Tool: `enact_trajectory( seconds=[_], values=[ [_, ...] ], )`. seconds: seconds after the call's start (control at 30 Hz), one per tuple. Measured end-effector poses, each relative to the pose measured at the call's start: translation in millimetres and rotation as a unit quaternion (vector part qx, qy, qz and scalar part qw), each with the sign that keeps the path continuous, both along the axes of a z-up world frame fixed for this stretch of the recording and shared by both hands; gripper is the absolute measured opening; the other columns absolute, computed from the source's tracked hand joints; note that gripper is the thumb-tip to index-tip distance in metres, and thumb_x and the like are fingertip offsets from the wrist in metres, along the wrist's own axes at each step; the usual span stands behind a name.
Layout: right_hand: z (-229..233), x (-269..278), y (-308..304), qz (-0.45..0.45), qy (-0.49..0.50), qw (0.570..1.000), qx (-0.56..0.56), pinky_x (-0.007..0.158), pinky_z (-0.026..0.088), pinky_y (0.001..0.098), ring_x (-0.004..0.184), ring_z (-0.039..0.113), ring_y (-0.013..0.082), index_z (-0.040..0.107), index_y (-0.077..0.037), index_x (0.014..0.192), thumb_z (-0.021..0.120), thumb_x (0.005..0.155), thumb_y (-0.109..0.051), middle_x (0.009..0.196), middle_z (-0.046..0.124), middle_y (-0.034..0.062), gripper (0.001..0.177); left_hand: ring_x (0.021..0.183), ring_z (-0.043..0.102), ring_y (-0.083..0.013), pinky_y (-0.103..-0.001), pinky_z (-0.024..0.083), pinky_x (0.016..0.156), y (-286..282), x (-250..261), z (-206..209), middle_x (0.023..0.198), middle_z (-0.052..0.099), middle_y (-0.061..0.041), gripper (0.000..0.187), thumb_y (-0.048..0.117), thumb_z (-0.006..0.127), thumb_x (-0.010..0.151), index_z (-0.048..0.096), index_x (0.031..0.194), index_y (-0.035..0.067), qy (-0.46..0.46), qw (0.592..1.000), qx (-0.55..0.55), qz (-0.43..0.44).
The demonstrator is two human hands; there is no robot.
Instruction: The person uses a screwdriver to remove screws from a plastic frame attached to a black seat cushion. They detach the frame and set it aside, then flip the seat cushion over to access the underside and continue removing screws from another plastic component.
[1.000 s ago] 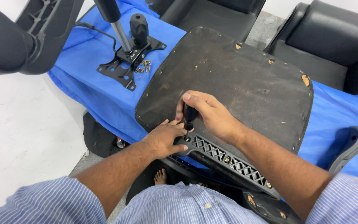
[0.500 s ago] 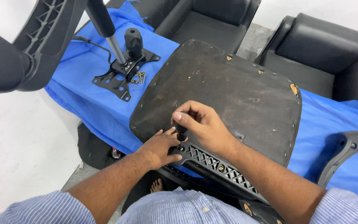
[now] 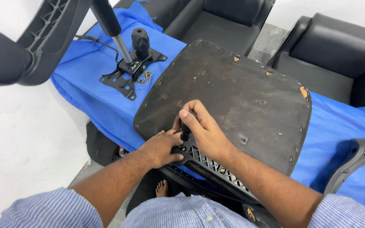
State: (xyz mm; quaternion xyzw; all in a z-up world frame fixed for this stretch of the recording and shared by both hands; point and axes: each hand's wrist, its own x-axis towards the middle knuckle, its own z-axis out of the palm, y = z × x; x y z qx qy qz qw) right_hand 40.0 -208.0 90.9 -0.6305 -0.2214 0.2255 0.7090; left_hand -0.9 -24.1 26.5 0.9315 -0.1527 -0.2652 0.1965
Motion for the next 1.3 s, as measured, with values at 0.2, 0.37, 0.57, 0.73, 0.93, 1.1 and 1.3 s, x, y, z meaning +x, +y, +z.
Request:
enact_trajectory(
  seconds=[0.2,0.37,0.57,0.73,0.93,1.1,1.3],
  values=[
    [2,-4,-4,-0.006,-0.042,0.999,-0.012,0.078,0.054,0.0271,0.093,0.063,0.0091,0.059,-0.005,0.11,0.058,0.105,-0.031,0.101,0.068,0.002,0.027,0.154,0.021,-0.0264,-0.05,0.02,0.124,-5,-1,-1,0.153,0.044,-0.002,0.054,0.038,0.071,0.092,0.058,0.138,0.013,-0.018,1.0,0.013,-0.001],
    [9,-1,-2,0.001,-0.022,1.0,-0.017,0.076,0.054,0.0269,0.087,0.062,0.0093,0.067,-0.005,0.105,0.058,0.104,-0.027,0.094,0.068,0.0016,0.023,0.153,0.023,-0.0258,-0.047,0.024,0.123,-3,0,-2,0.152,0.045,-0.001,0.063,0.035,0.071,0.086,0.053,0.144,0.016,-0.032,0.999,-0.022,-0.01],
    [5,11,3,-0.014,-0.039,0.999,-0.019,0.082,0.055,0.0286,0.087,0.063,0.0103,0.066,-0.005,0.097,0.05,0.104,-0.022,0.09,0.068,0.003,0.024,0.156,0.018,-0.0258,-0.048,0.019,0.125,1,2,-8,0.161,0.035,-0.003,0.056,0.039,0.071,0.091,0.057,0.138,0.01,-0.026,0.999,0.013,-0.019],
    [-1,0,11,-0.056,-0.024,0.998,-0.015,0.078,0.051,0.0286,0.083,0.059,0.0111,0.062,-0.005,0.097,0.048,0.106,-0.025,0.086,0.064,0.0031,0.026,0.156,0.018,-0.0231,-0.049,0.02,0.125,0,3,-9,0.163,0.033,0.0,0.053,0.04,0.069,0.091,0.059,0.135,0.013,-0.011,0.999,0.024,-0.02],
    [2,-15,19,-0.105,0.02,0.994,-0.018,0.076,0.053,0.0286,0.084,0.06,0.0098,0.053,-0.007,0.104,0.053,0.105,-0.026,0.09,0.065,0.0026,0.019,0.156,0.019,-0.0241,-0.05,0.02,0.125,2,3,-3,0.163,0.034,0.0,0.05,0.041,0.067,0.093,0.062,0.134,0.014,-0.016,0.999,0.022,-0.035],
    [8,-12,20,-0.111,0.031,0.993,-0.003,0.075,0.054,0.0314,0.084,0.063,0.0126,0.06,-0.004,0.102,0.06,0.102,-0.024,0.094,0.068,0.0056,0.019,0.156,0.018,-0.0275,-0.052,0.021,0.124,5,4,0,0.164,0.031,-0.001,0.054,0.041,0.066,0.094,0.056,0.14,0.015,-0.017,0.998,0.02,-0.056],
    [9,0,19,-0.111,-0.042,0.991,-0.059,0.08,0.055,0.0313,0.088,0.063,0.0123,0.066,-0.005,0.101,0.049,0.106,-0.032,0.094,0.07,0.0043,0.031,0.156,0.016,-0.0278,-0.052,0.022,0.124,8,6,-4,0.167,0.026,-0.002,0.061,0.042,0.064,0.095,0.048,0.147,0.015,-0.023,0.996,0.027,-0.079]
  ],
)
